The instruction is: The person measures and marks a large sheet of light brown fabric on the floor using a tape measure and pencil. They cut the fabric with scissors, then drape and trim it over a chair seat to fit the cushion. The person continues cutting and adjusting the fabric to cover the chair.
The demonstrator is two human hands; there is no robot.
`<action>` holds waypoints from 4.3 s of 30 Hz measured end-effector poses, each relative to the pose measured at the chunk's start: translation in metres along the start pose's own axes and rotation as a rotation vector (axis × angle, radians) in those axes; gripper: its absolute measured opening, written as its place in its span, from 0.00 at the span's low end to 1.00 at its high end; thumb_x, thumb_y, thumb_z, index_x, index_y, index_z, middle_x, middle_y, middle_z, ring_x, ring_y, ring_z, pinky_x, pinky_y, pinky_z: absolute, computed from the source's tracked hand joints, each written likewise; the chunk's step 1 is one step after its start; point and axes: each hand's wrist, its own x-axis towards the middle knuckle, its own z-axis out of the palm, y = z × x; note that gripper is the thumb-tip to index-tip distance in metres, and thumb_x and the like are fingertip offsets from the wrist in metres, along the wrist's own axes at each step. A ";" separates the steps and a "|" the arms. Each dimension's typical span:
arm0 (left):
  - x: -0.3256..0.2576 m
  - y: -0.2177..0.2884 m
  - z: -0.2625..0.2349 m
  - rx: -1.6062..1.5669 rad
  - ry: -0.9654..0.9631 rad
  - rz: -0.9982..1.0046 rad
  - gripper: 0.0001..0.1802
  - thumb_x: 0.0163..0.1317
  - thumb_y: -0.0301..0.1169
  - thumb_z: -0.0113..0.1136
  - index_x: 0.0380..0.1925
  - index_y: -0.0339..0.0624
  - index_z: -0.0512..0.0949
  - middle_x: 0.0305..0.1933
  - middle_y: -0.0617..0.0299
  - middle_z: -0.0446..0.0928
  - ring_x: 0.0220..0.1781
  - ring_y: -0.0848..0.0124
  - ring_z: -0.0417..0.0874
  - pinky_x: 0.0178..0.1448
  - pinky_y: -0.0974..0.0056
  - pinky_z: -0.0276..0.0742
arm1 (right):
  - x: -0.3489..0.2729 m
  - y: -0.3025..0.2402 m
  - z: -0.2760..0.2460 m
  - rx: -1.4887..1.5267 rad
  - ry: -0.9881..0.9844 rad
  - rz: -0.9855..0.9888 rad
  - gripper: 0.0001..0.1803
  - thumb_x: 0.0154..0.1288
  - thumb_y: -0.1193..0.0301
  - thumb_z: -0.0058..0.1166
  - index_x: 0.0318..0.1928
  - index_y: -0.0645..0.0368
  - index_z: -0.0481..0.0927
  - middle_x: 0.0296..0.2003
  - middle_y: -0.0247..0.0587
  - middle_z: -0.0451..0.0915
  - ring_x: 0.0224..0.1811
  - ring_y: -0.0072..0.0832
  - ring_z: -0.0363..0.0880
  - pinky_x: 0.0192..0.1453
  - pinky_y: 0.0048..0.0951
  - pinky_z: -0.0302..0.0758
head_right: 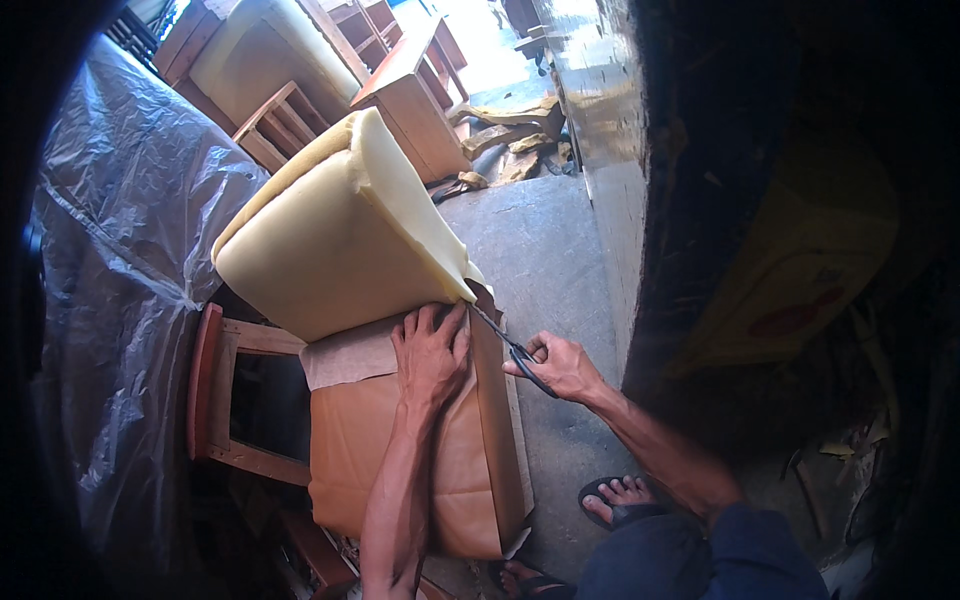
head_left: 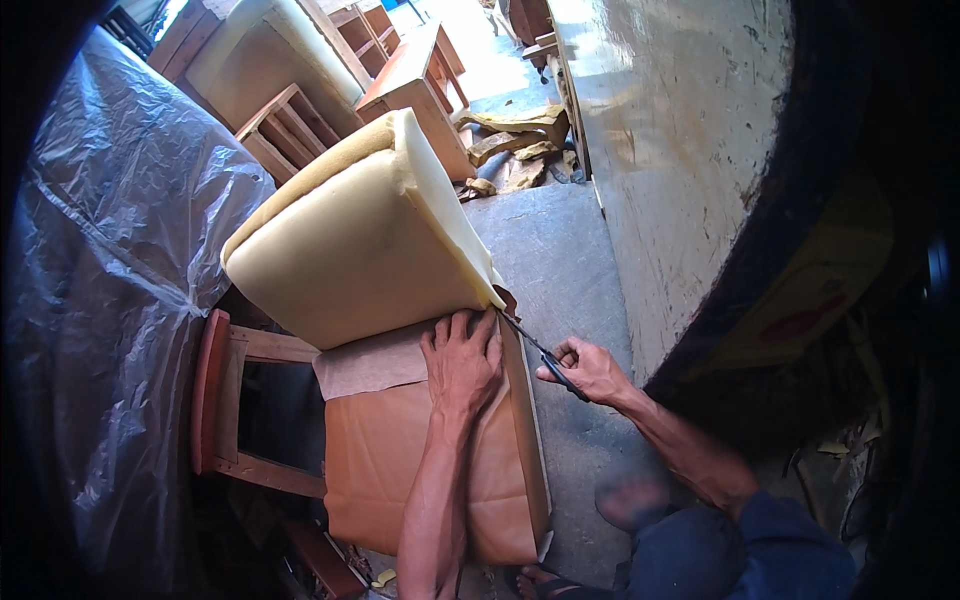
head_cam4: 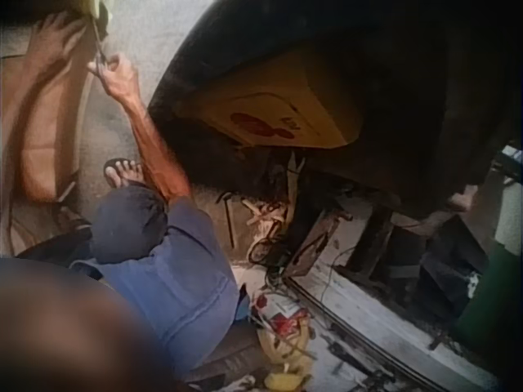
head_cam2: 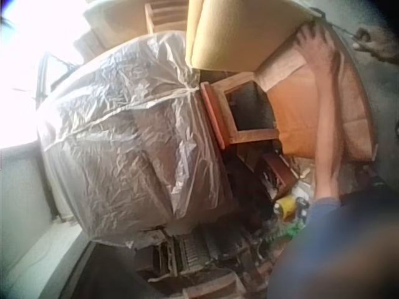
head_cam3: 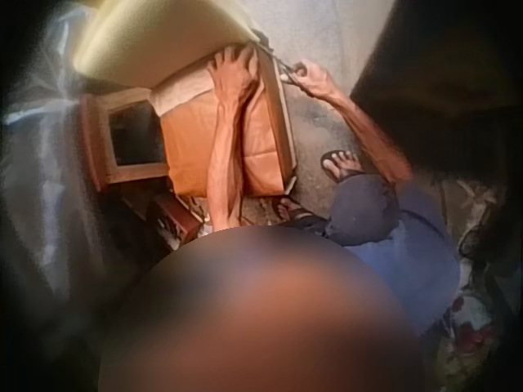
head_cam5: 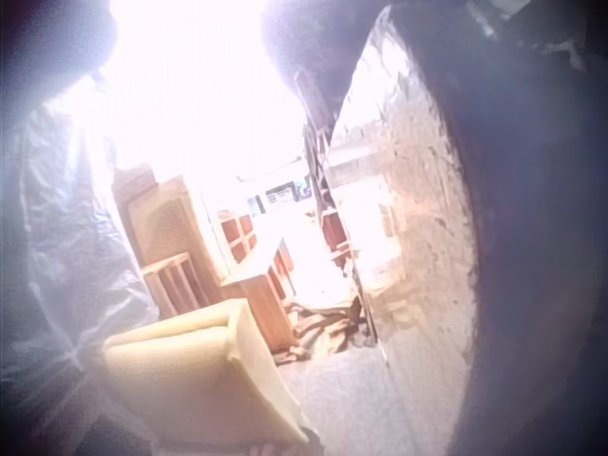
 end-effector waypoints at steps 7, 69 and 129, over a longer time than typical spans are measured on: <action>-0.001 -0.001 0.000 0.000 0.021 0.013 0.23 0.65 0.39 0.60 0.61 0.53 0.80 0.60 0.56 0.76 0.64 0.56 0.74 0.69 0.43 0.63 | -0.021 0.040 0.008 -0.140 0.081 -0.004 0.36 0.57 0.45 0.73 0.44 0.68 0.78 0.27 0.42 0.79 0.30 0.30 0.79 0.36 0.35 0.77; -0.123 -0.038 -0.015 -0.254 0.590 -0.118 0.63 0.54 0.65 0.70 0.80 0.52 0.46 0.82 0.41 0.47 0.85 0.41 0.44 0.77 0.21 0.34 | -0.029 -0.172 0.044 0.115 -0.305 -0.450 0.36 0.59 0.82 0.46 0.72 0.62 0.69 0.65 0.48 0.76 0.59 0.32 0.81 0.55 0.30 0.82; -0.627 -0.179 0.067 -0.284 0.212 -1.638 0.08 0.64 0.30 0.68 0.36 0.36 0.85 0.30 0.64 0.81 0.32 0.73 0.76 0.42 0.63 0.76 | -0.029 0.155 0.049 -0.732 0.008 0.148 0.23 0.65 0.51 0.60 0.50 0.56 0.85 0.43 0.56 0.87 0.50 0.54 0.85 0.56 0.50 0.78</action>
